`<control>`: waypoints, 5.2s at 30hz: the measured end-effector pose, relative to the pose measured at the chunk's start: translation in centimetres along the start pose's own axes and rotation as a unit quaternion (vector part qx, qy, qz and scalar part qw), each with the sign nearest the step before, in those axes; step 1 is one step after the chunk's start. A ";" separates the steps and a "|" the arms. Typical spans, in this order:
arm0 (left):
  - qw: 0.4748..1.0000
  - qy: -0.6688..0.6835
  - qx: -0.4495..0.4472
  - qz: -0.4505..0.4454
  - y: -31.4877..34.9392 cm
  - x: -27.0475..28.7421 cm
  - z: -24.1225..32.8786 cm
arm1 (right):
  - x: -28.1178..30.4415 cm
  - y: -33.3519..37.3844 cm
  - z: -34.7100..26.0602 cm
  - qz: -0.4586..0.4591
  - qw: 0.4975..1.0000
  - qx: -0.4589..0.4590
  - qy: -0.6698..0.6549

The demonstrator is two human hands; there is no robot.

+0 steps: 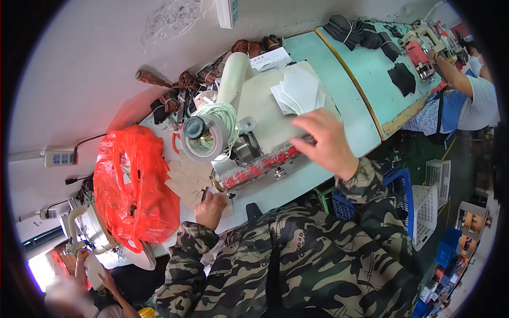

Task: Skiving the edges of leather shoe components using an industrial machine.

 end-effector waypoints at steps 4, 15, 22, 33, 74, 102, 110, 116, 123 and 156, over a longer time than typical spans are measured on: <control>0.993 0.043 -0.070 0.087 0.0 1.0 0.5 | -5.0 1.5 -2.4 -0.142 0.974 -0.059 -0.164; 0.994 0.082 0.038 0.068 0.3 1.9 0.1 | -12.8 4.7 -3.3 -0.324 0.887 -0.043 -0.326; 0.985 0.106 -0.064 0.119 2.2 0.4 2.8 | -15.7 5.7 -4.7 -0.360 0.866 -0.063 -0.341; 0.947 0.310 -0.072 0.041 3.0 4.0 1.7 | -16.7 5.2 -6.4 -0.399 0.861 -0.061 -0.309; 0.895 0.333 -0.228 -0.191 0.3 14.8 2.9 | -8.6 1.6 -3.9 -0.270 0.918 -0.027 -0.290; 0.958 0.165 -0.235 0.004 -6.9 19.3 6.0 | -8.0 -4.5 -1.0 -0.275 0.949 -0.096 -0.119; 0.951 0.293 -0.040 0.085 -5.1 13.9 1.3 | -0.6 -3.6 -1.8 0.050 0.995 0.022 -0.088; 0.998 0.037 -0.011 0.045 -0.9 -0.6 0.4 | 0.5 -2.0 1.3 -0.019 0.984 0.006 0.177; 0.989 0.098 -0.007 0.112 0.9 -0.6 3.0 | -4.5 1.9 -3.0 -0.090 0.989 -0.018 -0.115; 0.964 0.254 -0.069 0.027 1.9 -3.9 4.1 | -19.7 7.8 -4.0 -0.392 0.863 -0.093 -0.303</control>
Point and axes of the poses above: each hand's wrist, its own y-axis away from the middle knuckle, its own x-axis out of the back of the hand, z = x × y, the point moved 3 cm from there along -y, towards the middle knuckle, and after that the axes turned 13 degrees about -z, right-handed, at the moved point
